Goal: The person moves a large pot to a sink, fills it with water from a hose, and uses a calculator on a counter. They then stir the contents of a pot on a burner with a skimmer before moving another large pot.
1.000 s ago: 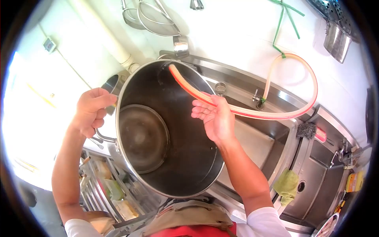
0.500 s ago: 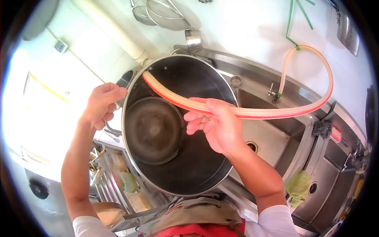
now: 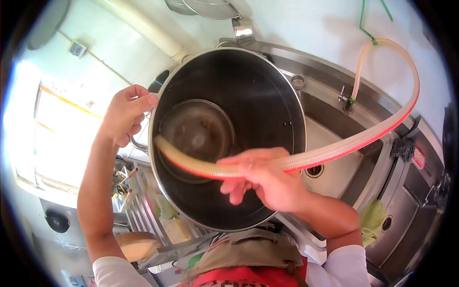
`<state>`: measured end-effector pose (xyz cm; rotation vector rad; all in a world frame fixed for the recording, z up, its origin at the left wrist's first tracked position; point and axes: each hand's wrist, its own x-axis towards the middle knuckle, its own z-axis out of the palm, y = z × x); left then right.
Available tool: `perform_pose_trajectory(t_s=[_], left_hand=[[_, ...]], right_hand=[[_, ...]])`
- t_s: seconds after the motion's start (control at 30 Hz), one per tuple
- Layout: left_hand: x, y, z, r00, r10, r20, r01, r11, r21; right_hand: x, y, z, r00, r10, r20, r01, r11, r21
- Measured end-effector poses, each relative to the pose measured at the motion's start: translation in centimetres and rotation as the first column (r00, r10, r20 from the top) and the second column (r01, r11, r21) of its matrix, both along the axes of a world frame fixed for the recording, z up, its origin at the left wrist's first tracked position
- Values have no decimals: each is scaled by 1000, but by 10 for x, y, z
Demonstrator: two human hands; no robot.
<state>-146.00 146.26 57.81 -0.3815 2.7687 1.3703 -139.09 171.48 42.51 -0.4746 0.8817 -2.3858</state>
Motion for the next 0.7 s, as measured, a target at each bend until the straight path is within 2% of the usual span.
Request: perform_pose_trajectory(t_s=[0.17,0.27,0.37,0.5,0.6,0.7], left_hand=[[8,16,3,1000,22,10,-21,999,-32],[10,18,3,1000,27,0,-27,999,-44],[12,16,0,1000,15,-12,-15,1000,-13],[16,18,0,1000,1,-12,-1,1000,1],[20,16,-2,1000,-22,-18,22,1000,3],[22,16,-3,1000,-18,-25,18,1000,8]], right_hand=[[24,4,-22,980,197,24,-198,967,162],[43,10,-47,941,274,199,-316,921,227],[50,26,-67,924,294,244,-374,825,424],[41,50,-94,970,174,172,-245,719,650],[25,43,-118,990,79,118,-141,652,745],[24,5,-111,980,136,148,-199,761,617]])
